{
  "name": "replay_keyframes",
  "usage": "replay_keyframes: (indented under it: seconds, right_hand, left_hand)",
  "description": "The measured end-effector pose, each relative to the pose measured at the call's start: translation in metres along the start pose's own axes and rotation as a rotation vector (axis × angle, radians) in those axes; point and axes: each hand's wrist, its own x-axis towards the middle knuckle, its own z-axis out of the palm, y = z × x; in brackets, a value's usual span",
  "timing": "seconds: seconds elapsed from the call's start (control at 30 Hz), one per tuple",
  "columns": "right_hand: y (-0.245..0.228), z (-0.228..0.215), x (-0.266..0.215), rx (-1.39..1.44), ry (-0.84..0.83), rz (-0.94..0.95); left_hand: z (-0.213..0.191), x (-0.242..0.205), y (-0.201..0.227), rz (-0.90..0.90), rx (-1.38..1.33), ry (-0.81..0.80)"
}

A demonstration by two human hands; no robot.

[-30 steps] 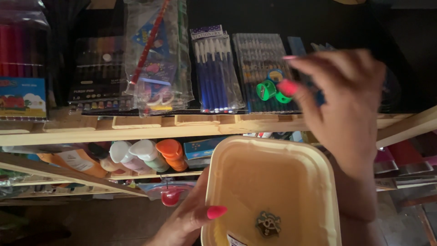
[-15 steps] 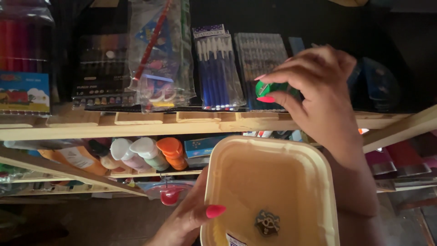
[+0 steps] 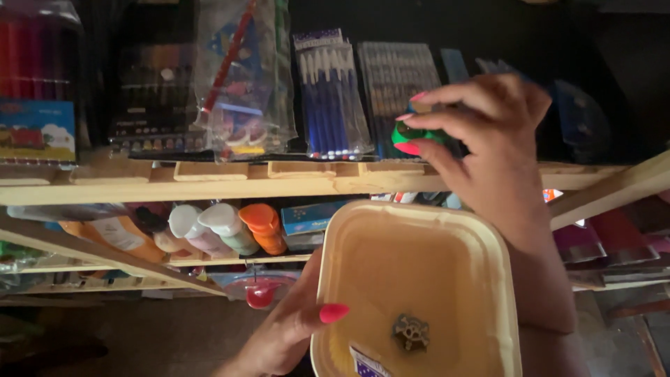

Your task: Picking various stationery items from shelves and placing them into a plastic bin

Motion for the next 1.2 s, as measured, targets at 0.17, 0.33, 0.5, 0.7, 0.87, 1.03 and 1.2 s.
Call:
replay_keyframes:
  seconds: [0.17,0.33,0.5,0.7,0.87,1.03,1.2]
  right_hand:
    - [-0.014,-0.045,-0.004,0.157,-0.089,-0.018]
    - [-0.039,-0.086,-0.050,0.208,-0.325,0.062]
    - [-0.061,-0.085,-0.061,0.275,-0.478,-0.063]
    - [-0.067,-0.072,-0.089,-0.077,-0.603,-0.173]
    - [-0.069,-0.062,-0.101,-0.233,-0.906,-0.257]
    - [-0.067,-0.061,-0.111,-0.165,-0.978,-0.242]
    - [-0.063,-0.070,-0.111,-0.080,-1.008,-0.222]
  left_hand:
    - [-0.001,0.058,0.037,-0.006,0.025,0.044]
    - [0.009,0.060,0.036,0.015,0.116,0.082]
    - [0.013,0.057,0.030,0.124,0.244,0.027]
    - [0.026,0.056,0.024,0.072,0.249,0.004]
    - [0.030,0.058,0.015,0.061,0.234,0.036]
    - [0.032,0.062,0.014,0.076,0.254,0.004]
    - [0.037,0.066,0.017,0.064,0.255,-0.010]
